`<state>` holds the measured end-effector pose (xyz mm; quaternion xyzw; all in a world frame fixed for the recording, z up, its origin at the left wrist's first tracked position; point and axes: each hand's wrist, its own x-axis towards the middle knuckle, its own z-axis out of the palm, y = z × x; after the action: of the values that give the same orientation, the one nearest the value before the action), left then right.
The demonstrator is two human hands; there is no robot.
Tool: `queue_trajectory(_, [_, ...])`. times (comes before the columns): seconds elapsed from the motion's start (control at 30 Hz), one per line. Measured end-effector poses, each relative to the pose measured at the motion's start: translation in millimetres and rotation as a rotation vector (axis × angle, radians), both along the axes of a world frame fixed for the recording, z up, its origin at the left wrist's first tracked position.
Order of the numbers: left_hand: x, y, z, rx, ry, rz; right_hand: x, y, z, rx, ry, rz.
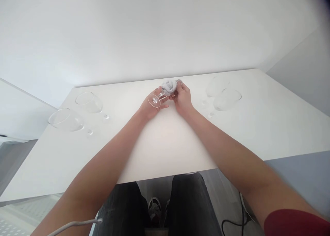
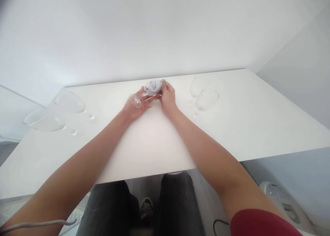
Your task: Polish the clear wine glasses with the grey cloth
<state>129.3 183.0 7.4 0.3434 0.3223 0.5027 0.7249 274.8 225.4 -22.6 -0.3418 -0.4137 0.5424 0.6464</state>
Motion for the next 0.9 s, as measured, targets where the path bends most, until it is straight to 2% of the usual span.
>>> queue_trajectory(0.23, [-3.4,-2.2,-2.3,0.06,0.054,-0.138,2.4,-4.0,-2.9,0.165,-0.289,-0.248])
queue_trajectory(0.37, [-3.7,-3.0,-0.5,0.118,0.008,-0.137,3.0,-8.0,1.0,0.214,-0.302,-0.362])
queue_trajectory(0.53, [-7.9,-8.3,7.6,0.049,-0.088,-0.166,2.0,-8.2,6.8,0.144,-0.092,-0.212])
queue_trajectory(0.63, [-10.5,-10.6,11.8,0.065,-0.121,-0.14,3.5,-5.5,7.1,0.07,0.058,-0.15])
queue_trajectory(0.7, [-10.4,-9.8,11.7,0.105,-0.146,-0.045,3.8,-6.0,8.4,0.026,0.121,-0.106])
queue_trajectory(0.77, [-8.3,-7.5,9.4,0.134,-0.145,0.104,2.8,-9.7,11.8,-0.008,0.135,-0.05])
queue_trajectory(0.83, [-4.6,-5.1,6.3,0.139,-0.107,0.237,0.7,-15.4,16.5,-0.026,0.105,0.021])
queue_trajectory(0.9, [-0.7,-3.4,3.7,0.13,-0.05,0.311,-1.7,-20.9,20.4,-0.029,0.051,0.091])
